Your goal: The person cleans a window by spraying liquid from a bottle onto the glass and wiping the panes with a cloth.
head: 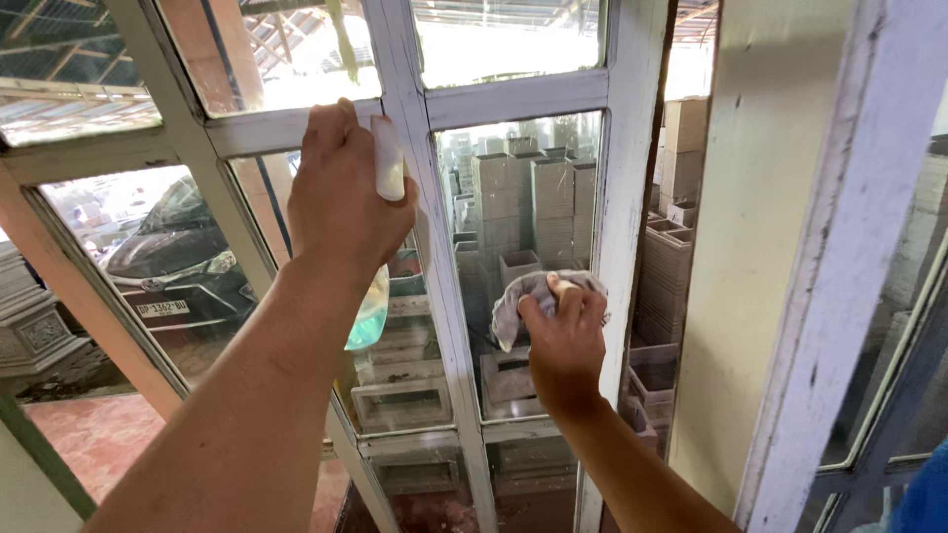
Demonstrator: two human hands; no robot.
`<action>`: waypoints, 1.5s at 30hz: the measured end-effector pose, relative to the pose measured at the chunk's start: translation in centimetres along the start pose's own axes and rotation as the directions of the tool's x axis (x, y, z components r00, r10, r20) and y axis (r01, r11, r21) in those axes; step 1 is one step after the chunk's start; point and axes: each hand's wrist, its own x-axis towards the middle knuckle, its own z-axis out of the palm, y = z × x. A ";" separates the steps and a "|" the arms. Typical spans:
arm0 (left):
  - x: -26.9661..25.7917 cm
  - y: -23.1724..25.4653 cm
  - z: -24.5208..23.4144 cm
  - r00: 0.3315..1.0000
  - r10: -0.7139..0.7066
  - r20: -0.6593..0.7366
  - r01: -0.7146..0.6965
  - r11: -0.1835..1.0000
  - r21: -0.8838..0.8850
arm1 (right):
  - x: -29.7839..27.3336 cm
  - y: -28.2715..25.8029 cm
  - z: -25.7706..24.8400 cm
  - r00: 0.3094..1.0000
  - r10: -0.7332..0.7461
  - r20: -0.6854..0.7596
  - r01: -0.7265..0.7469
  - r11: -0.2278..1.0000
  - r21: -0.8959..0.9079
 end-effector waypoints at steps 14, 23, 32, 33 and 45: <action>0.9 -1.4 0.5 0.998 -0.014 0.059 0.011 0.998 0.058 | -9.8 0.1 7.5 0.996 0.041 0.084 -0.041 0.999 -0.005; 0.9 -3.0 1.8 0.997 0.081 0.000 -0.081 0.994 0.074 | -16.0 1.6 10.2 0.956 0.010 0.294 -0.015 1.000 0.016; 1.1 -1.6 0.3 0.993 -0.004 0.116 -0.001 0.999 0.046 | -16.6 -1.7 12.1 0.896 -0.382 0.226 0.357 0.923 0.143; 1.2 -1.5 0.1 0.989 -0.013 0.144 0.001 0.996 0.086 | -16.0 -2.0 11.8 0.895 -0.384 0.226 0.360 0.922 0.142; 1.0 -1.7 -1.4 0.975 -0.010 0.221 -0.005 0.998 0.069 | -1.0 -4.2 1.8 0.911 -0.401 0.097 0.393 0.915 0.086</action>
